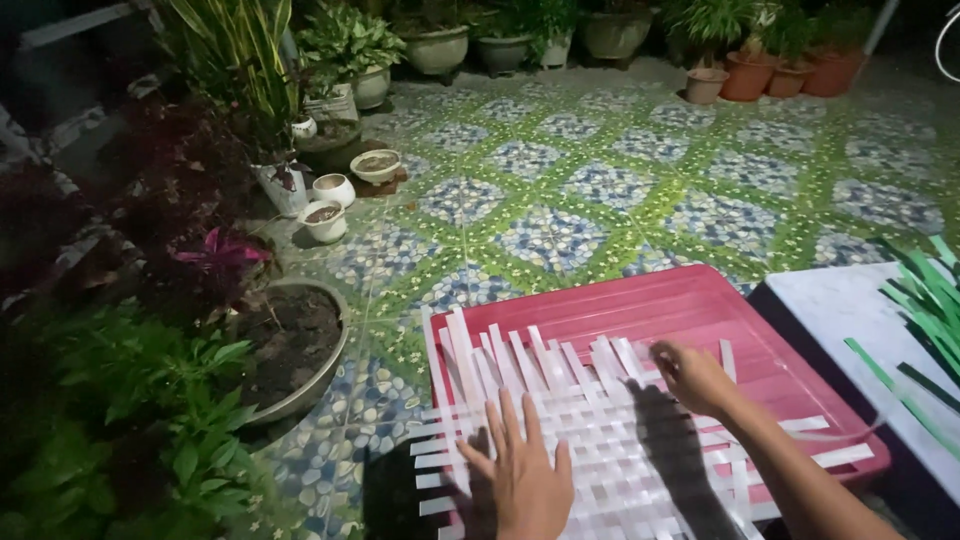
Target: The person is weaving white plastic strips together on a small pink table to create a mat.
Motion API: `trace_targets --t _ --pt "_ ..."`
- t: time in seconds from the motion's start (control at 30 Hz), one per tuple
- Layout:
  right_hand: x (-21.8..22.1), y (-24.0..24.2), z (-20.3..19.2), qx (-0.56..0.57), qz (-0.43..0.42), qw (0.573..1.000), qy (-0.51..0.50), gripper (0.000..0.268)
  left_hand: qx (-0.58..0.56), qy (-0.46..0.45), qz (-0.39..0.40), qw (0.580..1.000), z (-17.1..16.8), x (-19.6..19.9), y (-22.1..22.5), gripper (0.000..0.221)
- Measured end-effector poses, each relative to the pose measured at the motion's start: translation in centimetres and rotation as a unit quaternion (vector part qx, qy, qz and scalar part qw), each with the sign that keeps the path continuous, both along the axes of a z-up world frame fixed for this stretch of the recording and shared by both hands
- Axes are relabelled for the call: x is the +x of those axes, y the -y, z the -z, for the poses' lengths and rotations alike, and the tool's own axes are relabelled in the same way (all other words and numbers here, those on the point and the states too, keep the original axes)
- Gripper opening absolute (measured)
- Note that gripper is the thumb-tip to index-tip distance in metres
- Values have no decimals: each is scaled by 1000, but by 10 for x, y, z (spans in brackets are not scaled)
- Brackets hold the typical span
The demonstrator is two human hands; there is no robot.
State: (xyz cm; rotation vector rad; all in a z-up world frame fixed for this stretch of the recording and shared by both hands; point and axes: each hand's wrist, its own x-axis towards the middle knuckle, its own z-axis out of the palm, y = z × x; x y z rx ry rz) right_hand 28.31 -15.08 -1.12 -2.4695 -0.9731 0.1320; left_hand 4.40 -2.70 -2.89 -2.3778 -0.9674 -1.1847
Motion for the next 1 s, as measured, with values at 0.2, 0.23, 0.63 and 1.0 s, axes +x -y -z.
trace_targets --t 0.2,0.23,0.63,1.0 --pt "-6 6 5 -57 16 995 -75 23 -16 -26 -22 999 9 58 -2 80" --pt "-4 3 7 -67 16 996 -49 22 -34 -1 -4 999 14 70 -3 79" --pt "11 -11 10 -107 87 990 -22 20 -502 -206 149 827 -59 138 5 65" --pt "31 -11 20 -71 115 989 -55 18 -484 -302 132 810 -37 156 3 65"
